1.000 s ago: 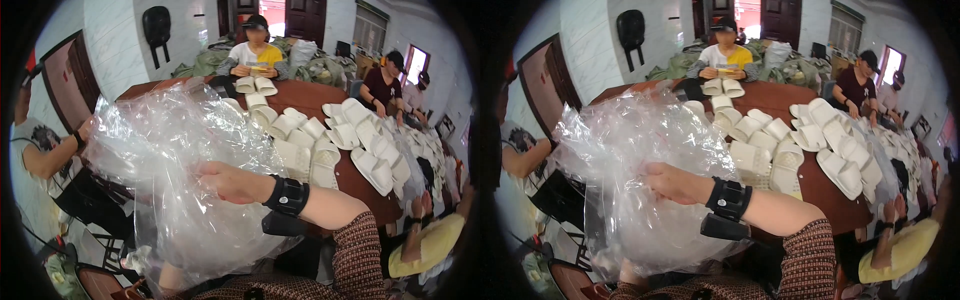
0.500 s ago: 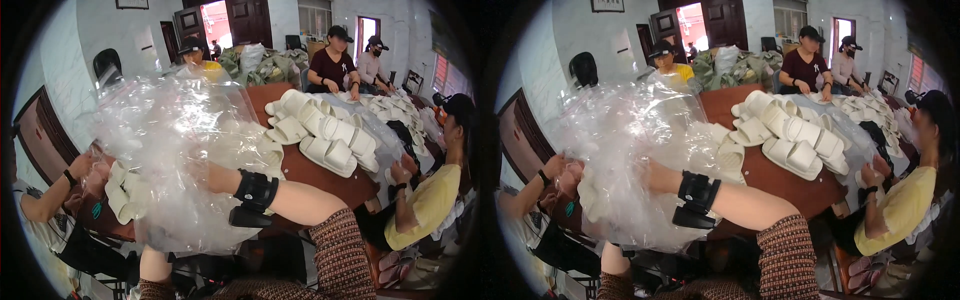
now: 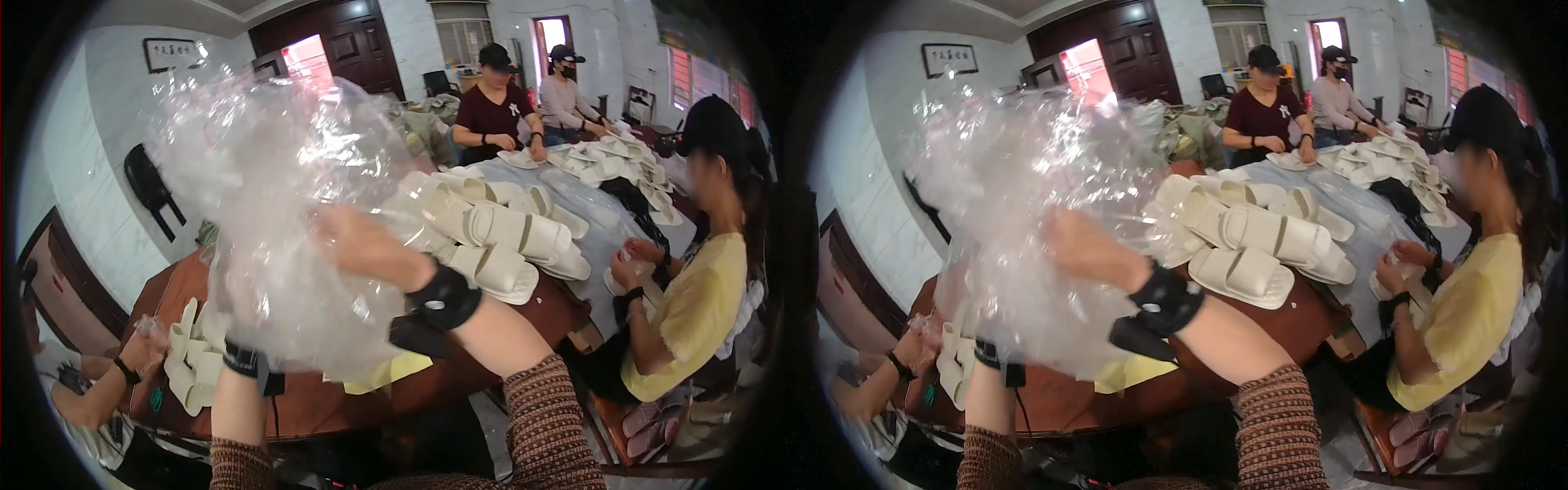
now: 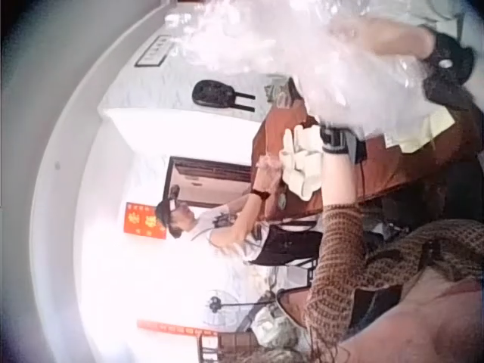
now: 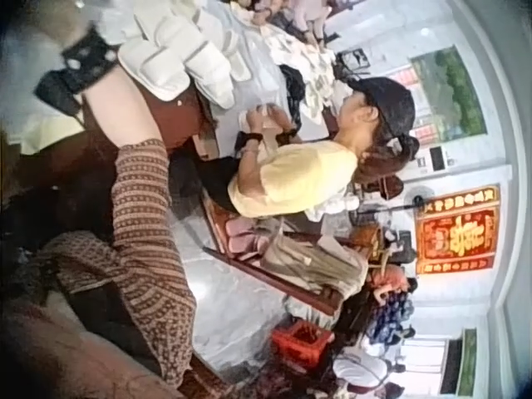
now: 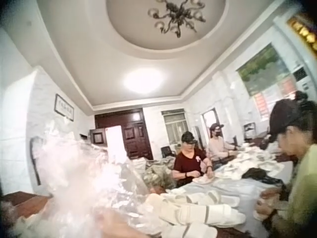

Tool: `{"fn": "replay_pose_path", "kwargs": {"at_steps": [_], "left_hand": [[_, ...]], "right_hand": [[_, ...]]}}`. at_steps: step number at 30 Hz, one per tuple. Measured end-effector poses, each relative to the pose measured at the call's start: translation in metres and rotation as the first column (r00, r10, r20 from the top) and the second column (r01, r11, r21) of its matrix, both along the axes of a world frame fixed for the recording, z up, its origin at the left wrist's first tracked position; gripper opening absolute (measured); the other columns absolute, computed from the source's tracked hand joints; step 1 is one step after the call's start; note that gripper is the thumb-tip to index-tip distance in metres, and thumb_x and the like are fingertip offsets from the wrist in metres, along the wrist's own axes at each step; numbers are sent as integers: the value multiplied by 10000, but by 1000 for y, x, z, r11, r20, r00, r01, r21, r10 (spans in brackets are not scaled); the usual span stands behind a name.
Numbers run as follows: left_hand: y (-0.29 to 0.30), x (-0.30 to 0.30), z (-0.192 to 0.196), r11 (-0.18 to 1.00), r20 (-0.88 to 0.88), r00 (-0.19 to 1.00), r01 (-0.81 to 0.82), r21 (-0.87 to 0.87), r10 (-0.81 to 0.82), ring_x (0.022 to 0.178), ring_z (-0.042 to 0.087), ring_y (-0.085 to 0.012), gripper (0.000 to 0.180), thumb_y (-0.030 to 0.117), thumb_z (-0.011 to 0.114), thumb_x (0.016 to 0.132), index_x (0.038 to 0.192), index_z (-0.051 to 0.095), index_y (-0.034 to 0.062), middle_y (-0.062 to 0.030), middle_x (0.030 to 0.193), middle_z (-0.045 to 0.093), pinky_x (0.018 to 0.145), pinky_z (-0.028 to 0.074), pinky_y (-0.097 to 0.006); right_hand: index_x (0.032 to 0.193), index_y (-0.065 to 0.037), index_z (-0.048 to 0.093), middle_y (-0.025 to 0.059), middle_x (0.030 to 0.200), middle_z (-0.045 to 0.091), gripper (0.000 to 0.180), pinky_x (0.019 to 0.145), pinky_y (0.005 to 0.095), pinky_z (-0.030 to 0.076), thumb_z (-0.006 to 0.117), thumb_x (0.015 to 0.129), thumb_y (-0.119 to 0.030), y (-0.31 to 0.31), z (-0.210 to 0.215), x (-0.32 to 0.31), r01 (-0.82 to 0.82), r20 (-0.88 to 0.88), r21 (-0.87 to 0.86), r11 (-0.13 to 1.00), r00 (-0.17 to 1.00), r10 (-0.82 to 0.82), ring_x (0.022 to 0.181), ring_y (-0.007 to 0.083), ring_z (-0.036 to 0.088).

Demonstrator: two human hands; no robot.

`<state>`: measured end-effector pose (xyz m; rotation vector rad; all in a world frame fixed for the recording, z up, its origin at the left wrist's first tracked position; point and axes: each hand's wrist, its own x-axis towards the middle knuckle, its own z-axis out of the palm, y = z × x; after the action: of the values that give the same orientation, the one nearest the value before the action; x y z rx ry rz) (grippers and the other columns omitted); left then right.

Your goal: The recorder is inspecting and applying labels to white plastic slide sandals as part of a manufacturing quality control or finishing process.

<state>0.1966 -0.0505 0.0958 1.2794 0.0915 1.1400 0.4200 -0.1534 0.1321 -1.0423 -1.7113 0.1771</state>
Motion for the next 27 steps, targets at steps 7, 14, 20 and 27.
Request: {"fn": "replay_pose_path", "kwargs": {"at_steps": [7, 14, 20, 27], "left_hand": [[41, 70, 61, 250, -66, 496, -315, 915, 866, 844, 608, -268, 365, 98, 701, 621, 973, 612, 57, -39, 901, 641, 767, 461, -384], [26, 145, 80, 860, 12, 922, -365, 357, 386, 716, 602, -139, 211, 30, 697, 697, 902, 663, 59, -56, 823, 671, 650, 477, -319], [-15, 141, 79, 8, -32, 722, 36, 999, 691, 791, 651, -290, 261, 54, 623, 735, 993, 656, 37, -125, 841, 675, 733, 502, -416], [-34, 131, 49, -112, -58, 654, 215, 970, 754, 826, 603, -311, 232, 109, 626, 743, 973, 611, 82, -108, 853, 618, 742, 474, -420]], "right_hand": [[1200, 22, 515, 117, 1118, 627, 289, 863, 277, 487, 486, 913, 32, -108, 34, 38, 158, -459, 503, 850, 882, 108, 1007, 160, 599], [1185, 7, 537, 210, 1224, 566, 433, 921, 394, 475, 597, 769, 111, -123, 58, 17, 25, 198, 689, 724, 955, -221, 1101, 320, 581], [1324, -6, 450, 184, 1373, 446, 694, 1056, 481, 318, 741, 699, -84, -80, 53, 50, 308, 504, 700, 645, 426, -751, 1292, 391, 394], [1317, 4, 405, 241, 1122, 589, 570, 921, 450, 441, 616, 803, -119, -59, -5, 57, 370, 593, 323, 871, 638, -491, 1094, 381, 554]]}}
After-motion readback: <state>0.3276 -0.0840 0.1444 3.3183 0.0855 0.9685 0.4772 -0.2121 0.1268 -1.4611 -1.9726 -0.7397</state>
